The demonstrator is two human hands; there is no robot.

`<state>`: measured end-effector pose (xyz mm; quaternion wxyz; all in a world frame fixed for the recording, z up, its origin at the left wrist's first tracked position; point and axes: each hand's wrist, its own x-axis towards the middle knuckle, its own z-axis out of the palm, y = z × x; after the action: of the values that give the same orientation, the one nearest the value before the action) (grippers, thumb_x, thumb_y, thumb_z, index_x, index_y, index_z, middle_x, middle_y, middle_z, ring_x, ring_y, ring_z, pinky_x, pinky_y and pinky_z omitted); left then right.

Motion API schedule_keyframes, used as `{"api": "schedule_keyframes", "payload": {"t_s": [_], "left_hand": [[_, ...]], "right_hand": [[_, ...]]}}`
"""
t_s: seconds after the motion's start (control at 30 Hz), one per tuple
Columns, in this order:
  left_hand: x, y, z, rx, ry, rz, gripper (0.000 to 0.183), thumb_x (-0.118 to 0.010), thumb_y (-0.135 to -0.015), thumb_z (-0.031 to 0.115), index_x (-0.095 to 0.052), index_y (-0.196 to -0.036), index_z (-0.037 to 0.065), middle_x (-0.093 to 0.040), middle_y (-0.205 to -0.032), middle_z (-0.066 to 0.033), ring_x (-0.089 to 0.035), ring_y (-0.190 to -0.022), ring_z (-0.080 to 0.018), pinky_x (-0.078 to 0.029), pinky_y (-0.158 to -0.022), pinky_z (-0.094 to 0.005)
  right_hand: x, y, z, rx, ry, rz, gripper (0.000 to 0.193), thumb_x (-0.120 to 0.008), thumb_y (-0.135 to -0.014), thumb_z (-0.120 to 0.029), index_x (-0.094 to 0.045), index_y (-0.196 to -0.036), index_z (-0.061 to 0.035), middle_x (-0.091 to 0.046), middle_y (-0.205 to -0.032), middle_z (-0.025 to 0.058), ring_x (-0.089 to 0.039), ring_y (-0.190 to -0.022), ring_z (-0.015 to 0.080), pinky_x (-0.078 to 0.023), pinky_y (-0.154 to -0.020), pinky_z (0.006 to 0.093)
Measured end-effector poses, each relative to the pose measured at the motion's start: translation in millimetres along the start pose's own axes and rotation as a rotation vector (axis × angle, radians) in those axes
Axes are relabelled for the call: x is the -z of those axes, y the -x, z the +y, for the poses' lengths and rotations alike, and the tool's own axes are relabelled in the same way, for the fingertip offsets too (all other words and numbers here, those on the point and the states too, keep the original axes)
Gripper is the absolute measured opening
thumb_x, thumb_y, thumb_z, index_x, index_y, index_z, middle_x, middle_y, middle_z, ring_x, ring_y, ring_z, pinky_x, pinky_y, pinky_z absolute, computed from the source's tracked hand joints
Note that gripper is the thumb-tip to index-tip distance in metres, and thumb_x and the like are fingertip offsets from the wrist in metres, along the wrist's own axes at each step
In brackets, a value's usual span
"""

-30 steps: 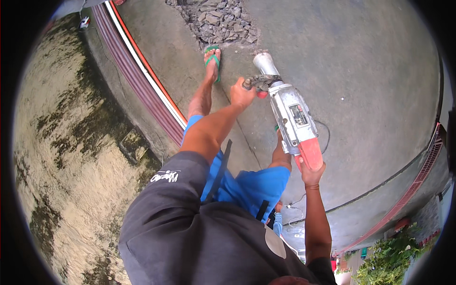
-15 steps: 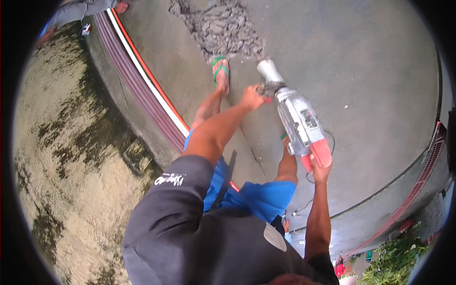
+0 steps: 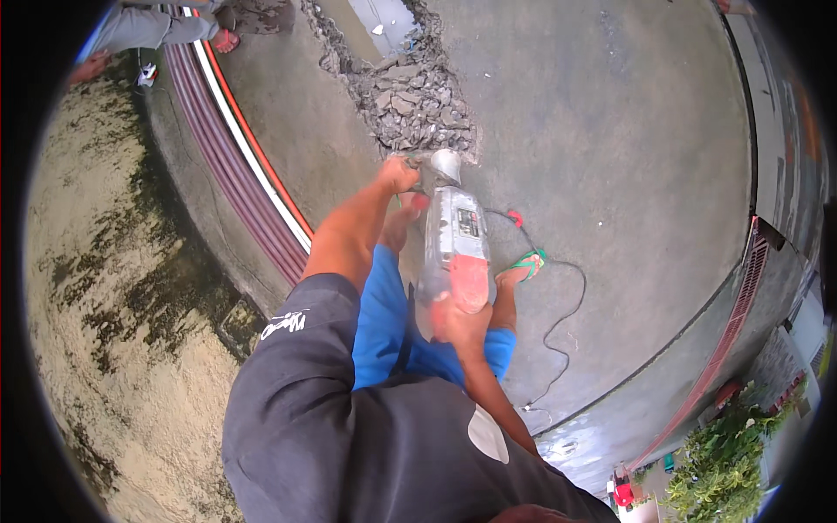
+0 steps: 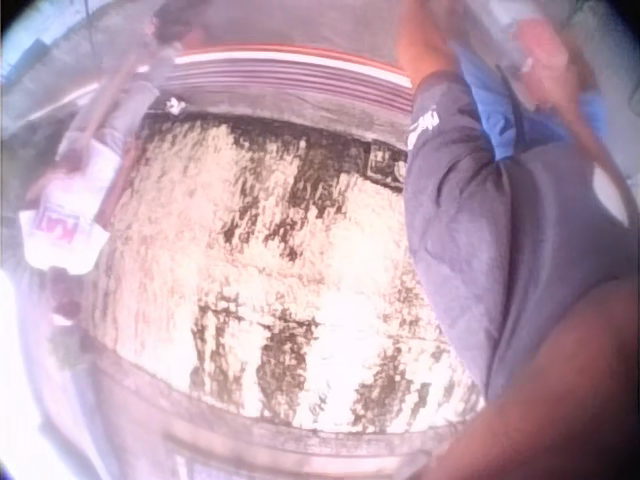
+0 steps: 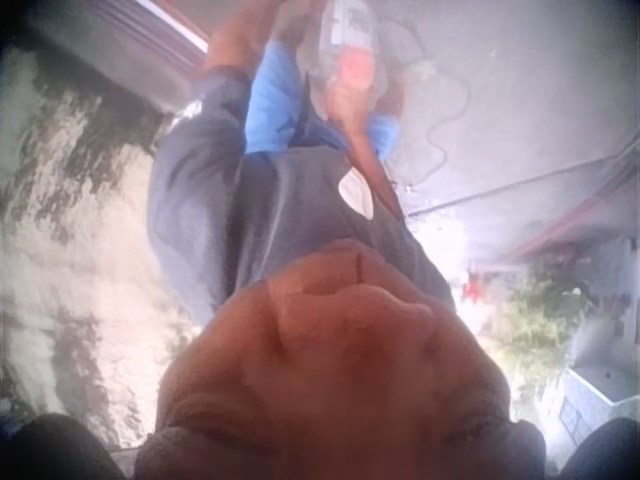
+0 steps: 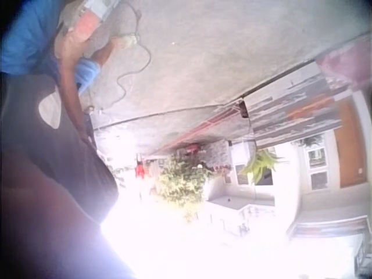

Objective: The person uses a jackhammer to break up a section of a concrete path, moving the tool along the crack to loosen and shatter the material.

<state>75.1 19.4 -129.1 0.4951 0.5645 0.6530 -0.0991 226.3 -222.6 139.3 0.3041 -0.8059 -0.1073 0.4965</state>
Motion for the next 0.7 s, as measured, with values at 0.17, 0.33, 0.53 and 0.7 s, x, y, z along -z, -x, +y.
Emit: {"api": "schedule_keyframes", "payload": {"t_s": [0.17,0.33,0.53,0.7], "left_hand": [[-75,-4,-27,-0.119,-0.08,0.364,0.083,-0.074,-0.072,0.034,-0.051,-0.142,-0.004,-0.051,-0.148,-0.0262,-0.045,-0.142,-0.0362,-0.032,-0.12,-0.0399],[-97,5,-1,-0.041,-0.288,0.231,0.077,-0.063,-0.076,0.043,-0.054,-0.147,0.014,-0.027,-0.165,-0.0183,-0.017,-0.156,-0.0343,-0.004,-0.128,-0.0464],[-72,59,44,0.079,-0.33,0.136,0.072,-0.056,-0.078,0.046,-0.056,-0.147,0.027,-0.027,-0.167,-0.0136,-0.012,-0.157,-0.0341,-0.003,-0.128,-0.0482],[-55,139,127,-0.049,-0.313,0.175,0.064,-0.06,-0.076,0.04,-0.064,-0.136,0.02,-0.058,-0.139,-0.0211,-0.048,-0.136,-0.0391,-0.034,-0.117,-0.0479]], "right_hand": [[64,-37,47,0.198,-0.014,-0.039,0.037,-0.081,-0.08,-0.01,-0.068,-0.111,0.0057,-0.073,-0.099,0.009,-0.068,-0.089,0.0191,-0.054,-0.084,0.0335],[101,-41,31,0.163,-0.005,-0.063,0.036,-0.082,-0.081,-0.008,-0.069,-0.111,0.0049,-0.073,-0.1,0.0104,-0.068,-0.09,0.0189,-0.054,-0.082,0.0329],[134,-5,16,0.098,-0.187,-0.129,0.02,-0.078,-0.083,-0.005,-0.069,-0.1,0.0004,-0.068,-0.088,0.0031,-0.061,-0.073,0.0098,-0.049,-0.065,0.0264],[188,10,15,0.086,-0.216,-0.047,0.016,-0.079,-0.082,-0.007,-0.07,-0.093,-0.0007,-0.067,-0.078,0.0034,-0.059,-0.063,0.0096,-0.047,-0.057,0.0269]]}}
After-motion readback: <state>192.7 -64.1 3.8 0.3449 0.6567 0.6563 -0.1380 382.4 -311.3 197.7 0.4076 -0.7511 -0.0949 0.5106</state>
